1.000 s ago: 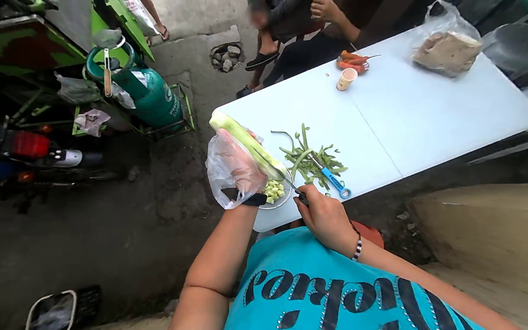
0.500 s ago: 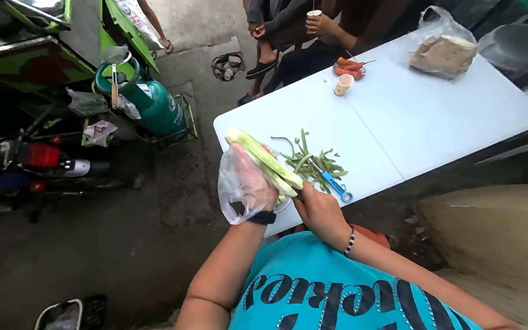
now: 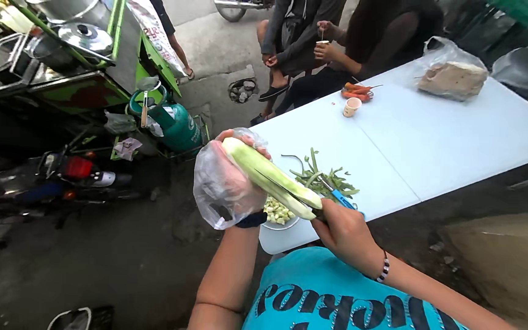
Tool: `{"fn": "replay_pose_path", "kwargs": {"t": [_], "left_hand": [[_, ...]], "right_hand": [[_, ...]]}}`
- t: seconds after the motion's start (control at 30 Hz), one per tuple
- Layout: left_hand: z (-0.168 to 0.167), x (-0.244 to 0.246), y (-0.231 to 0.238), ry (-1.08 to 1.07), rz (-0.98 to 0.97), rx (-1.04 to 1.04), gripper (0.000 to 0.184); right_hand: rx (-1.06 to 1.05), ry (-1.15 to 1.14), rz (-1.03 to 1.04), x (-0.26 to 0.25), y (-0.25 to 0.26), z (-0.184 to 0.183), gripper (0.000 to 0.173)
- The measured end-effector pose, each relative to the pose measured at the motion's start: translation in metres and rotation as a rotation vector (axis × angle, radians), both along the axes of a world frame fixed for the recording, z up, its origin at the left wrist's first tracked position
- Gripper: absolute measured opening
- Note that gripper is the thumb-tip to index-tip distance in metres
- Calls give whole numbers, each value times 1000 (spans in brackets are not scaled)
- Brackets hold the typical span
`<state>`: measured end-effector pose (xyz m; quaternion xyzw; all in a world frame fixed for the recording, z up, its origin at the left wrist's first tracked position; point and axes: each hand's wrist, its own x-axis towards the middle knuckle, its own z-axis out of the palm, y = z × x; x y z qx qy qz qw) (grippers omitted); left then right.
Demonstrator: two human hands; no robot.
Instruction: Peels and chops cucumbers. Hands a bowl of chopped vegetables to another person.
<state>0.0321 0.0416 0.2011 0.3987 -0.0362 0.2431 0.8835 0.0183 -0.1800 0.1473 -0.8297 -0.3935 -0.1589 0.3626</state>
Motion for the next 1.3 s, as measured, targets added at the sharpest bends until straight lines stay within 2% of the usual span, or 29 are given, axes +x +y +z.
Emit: {"fn": "replay_pose_path", "kwargs": {"t": [0.1, 0.17, 0.3, 0.5, 0.67, 0.93, 1.1, 1.3], "left_hand": [[-13, 2, -3, 119, 60, -62, 49], [-17, 2, -9, 280, 129, -65, 46], [-30, 4, -18, 520, 218, -61, 50], [-62, 1, -25, 642, 215, 18, 52], [-86, -1, -28, 716, 197, -61, 53], [-126, -7, -25, 800, 243, -238, 44], [-146, -12, -28, 885, 302, -132, 51], [-160, -16, -35, 937, 266, -245, 58]], "right_hand": [[-41, 38, -14, 2, -2, -11, 22], [-73, 67, -11, 5, -1, -19, 23], [-138, 135, 31, 10, 1, -31, 24], [-190, 192, 17, 12, 7, -51, 22], [-256, 244, 22, 12, 10, -67, 22], [-380, 336, 50, 11, 17, -94, 23], [-467, 420, 81, 10, 22, -103, 25], [-524, 500, 109, 11, 27, -116, 27]]}}
